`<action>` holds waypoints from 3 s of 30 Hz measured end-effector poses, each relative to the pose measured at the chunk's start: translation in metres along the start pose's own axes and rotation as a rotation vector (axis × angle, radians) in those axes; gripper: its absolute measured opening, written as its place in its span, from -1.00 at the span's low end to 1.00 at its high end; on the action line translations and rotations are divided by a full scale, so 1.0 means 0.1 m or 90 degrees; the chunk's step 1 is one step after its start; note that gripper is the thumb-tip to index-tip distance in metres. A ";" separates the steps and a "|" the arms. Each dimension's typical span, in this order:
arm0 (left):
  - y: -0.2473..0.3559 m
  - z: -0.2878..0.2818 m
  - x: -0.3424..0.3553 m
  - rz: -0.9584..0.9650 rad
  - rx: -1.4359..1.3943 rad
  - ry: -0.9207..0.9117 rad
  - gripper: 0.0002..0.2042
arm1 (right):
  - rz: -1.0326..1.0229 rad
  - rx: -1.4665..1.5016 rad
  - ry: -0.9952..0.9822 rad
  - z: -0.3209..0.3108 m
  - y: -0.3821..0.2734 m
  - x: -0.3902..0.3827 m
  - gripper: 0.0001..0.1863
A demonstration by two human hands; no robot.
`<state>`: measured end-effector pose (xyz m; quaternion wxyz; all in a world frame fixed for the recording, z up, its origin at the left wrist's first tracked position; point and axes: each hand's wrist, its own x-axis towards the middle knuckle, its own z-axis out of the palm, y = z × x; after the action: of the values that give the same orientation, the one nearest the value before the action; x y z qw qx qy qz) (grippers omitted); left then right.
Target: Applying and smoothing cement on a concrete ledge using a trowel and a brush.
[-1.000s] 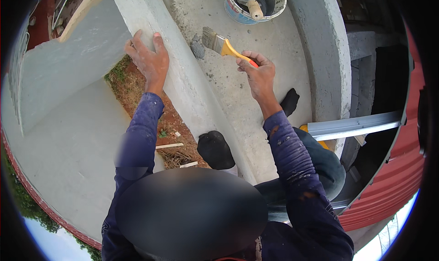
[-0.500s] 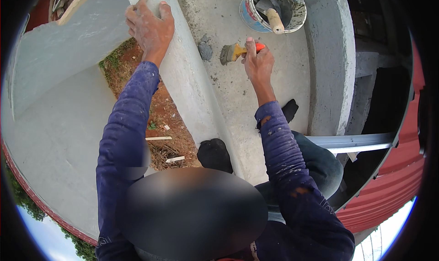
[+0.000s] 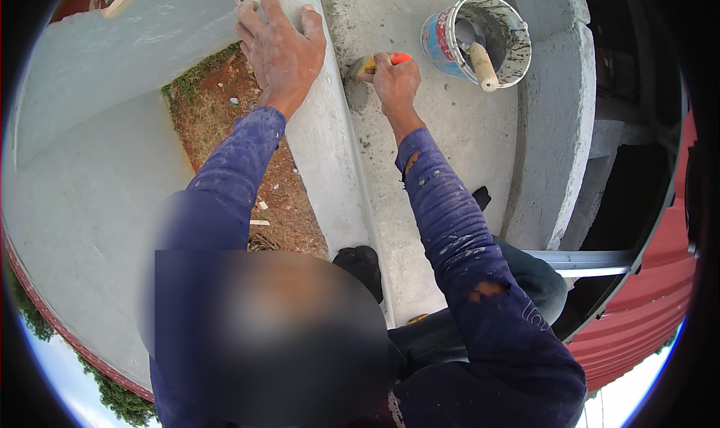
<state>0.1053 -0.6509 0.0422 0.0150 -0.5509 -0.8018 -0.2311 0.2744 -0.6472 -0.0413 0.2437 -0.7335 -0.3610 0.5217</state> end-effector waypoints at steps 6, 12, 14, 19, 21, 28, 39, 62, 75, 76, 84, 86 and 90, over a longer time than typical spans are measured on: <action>0.01 0.00 0.01 -0.001 0.012 -0.005 -0.47 | -0.067 -0.109 -0.036 0.29 -0.36 0.42 -0.72; 0.02 0.01 0.01 -0.006 0.013 -0.007 -0.47 | -0.162 -0.276 -0.023 0.66 -0.64 0.96 -0.55; 0.03 0.00 0.01 -0.002 0.014 -0.001 -0.48 | -0.190 -0.299 -0.018 0.85 -0.68 1.15 -0.60; 0.05 -0.02 0.02 -0.001 0.012 -0.008 -0.48 | -0.560 -0.460 0.098 1.18 -0.77 1.50 -0.68; 0.06 -0.02 0.02 -0.008 0.000 -0.022 -0.47 | -0.579 -0.360 0.097 1.16 -0.84 1.54 -0.65; 0.05 -0.02 0.03 0.015 0.006 -0.012 -0.46 | -0.380 -0.240 -0.111 0.57 -1.12 1.30 -0.62; 0.05 -0.03 0.02 0.009 0.000 -0.036 -0.44 | -0.287 -0.318 -0.339 -0.51 -0.02 0.41 -0.62; -0.06 0.03 0.03 0.004 -0.009 -0.049 -0.22 | -0.215 -0.120 -0.195 -1.10 1.51 -1.50 -0.73; -0.11 0.10 0.08 -0.011 0.032 -0.045 -0.20 | -0.045 -0.100 -0.195 -1.46 2.23 -2.61 -0.58; -0.12 0.11 0.09 -0.011 0.031 -0.052 -0.20 | -0.038 -0.097 -0.199 -1.50 2.28 -2.70 -0.58; -0.17 0.13 0.09 -0.017 0.030 -0.052 -0.18 | 0.085 -0.110 -0.303 -2.11 2.41 -3.05 -0.63; -0.16 0.11 0.08 -0.019 0.032 -0.052 -0.19 | 0.081 -0.104 -0.308 -2.27 2.38 -2.99 -0.67; -0.13 0.09 0.05 -0.005 0.018 -0.048 -0.20 | 0.419 0.069 -0.115 -2.30 2.26 -2.67 -0.71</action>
<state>0.0936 -0.6463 0.0305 -0.0081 -0.5560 -0.8069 -0.1993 0.5006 -0.9919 0.0274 0.0683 -0.7474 -0.0972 0.6536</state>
